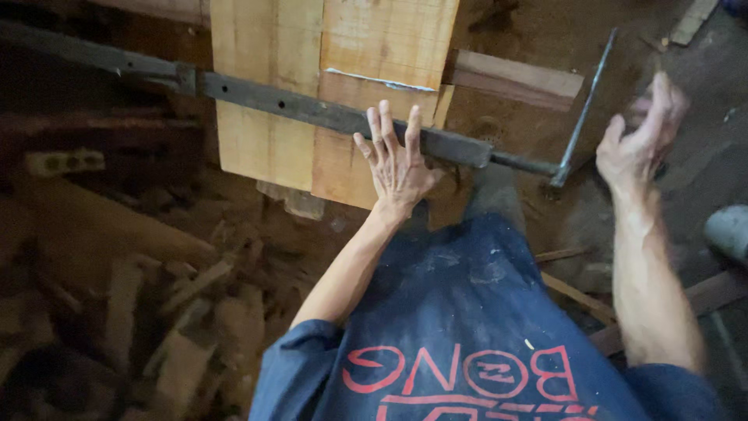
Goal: The person joins two wooden planks with glue, hammers them together, and then secures them using a metal bar clamp. They tighten the clamp with a wrench and hammer to ensure the planks are held firmly.
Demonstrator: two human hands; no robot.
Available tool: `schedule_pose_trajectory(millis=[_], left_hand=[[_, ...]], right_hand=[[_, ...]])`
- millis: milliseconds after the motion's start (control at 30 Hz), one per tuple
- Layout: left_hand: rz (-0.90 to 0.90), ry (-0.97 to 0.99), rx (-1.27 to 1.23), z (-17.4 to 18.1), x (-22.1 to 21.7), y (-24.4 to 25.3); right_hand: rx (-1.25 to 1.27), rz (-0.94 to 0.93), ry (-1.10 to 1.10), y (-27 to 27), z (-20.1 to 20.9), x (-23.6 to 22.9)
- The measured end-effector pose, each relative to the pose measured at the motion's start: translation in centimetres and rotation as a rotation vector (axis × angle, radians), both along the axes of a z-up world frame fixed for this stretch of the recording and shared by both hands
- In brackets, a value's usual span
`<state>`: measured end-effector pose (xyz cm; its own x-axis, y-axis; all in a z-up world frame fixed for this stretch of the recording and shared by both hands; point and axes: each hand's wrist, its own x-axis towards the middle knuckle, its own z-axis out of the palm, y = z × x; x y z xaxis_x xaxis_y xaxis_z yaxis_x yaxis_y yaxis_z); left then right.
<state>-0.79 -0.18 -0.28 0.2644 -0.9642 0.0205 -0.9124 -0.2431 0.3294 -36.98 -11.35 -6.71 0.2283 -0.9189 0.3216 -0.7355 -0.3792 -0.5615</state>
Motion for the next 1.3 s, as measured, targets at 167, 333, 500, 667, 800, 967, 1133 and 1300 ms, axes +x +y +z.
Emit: schedule_pose_trajectory(millis=[167, 333, 500, 667, 800, 967, 1133, 1300], left_hand=[[0.107, -0.058, -0.091, -1.7, -2.8, 0.0], [0.088, -0.07, -0.174, -2.7, -2.2, 0.0], [0.077, -0.059, -0.145, -2.9, -1.9, -0.2], [0.066, -0.007, -0.307, -3.5, -1.9, 0.1], [0.076, -0.019, -0.252, -3.8, -1.7, 0.4], [0.042, 0.073, -0.184, -3.2, -1.5, 1.1], [0.034, 0.048, -0.228, -3.5, -1.3, 0.7], [0.048, 0.026, -0.243, -4.0, -1.3, 0.9]], right_hand=[[-0.31, 0.359, 0.435, -10.1, -2.6, 0.9], [-0.144, 0.32, 0.066, -10.1, -9.2, 2.8], [-0.056, 0.285, -0.214, -5.5, -12.0, 4.4], [0.306, 0.086, -0.382, 0.7, -14.1, 5.6], [0.688, -0.109, -0.131, 6.1, -16.2, 5.0], [1.054, -0.321, -0.142, 13.8, -16.2, 4.4], [1.182, -0.393, 0.005, 18.0, -11.2, 4.9], [1.362, -0.331, -0.1, 21.3, -0.8, 5.6]])
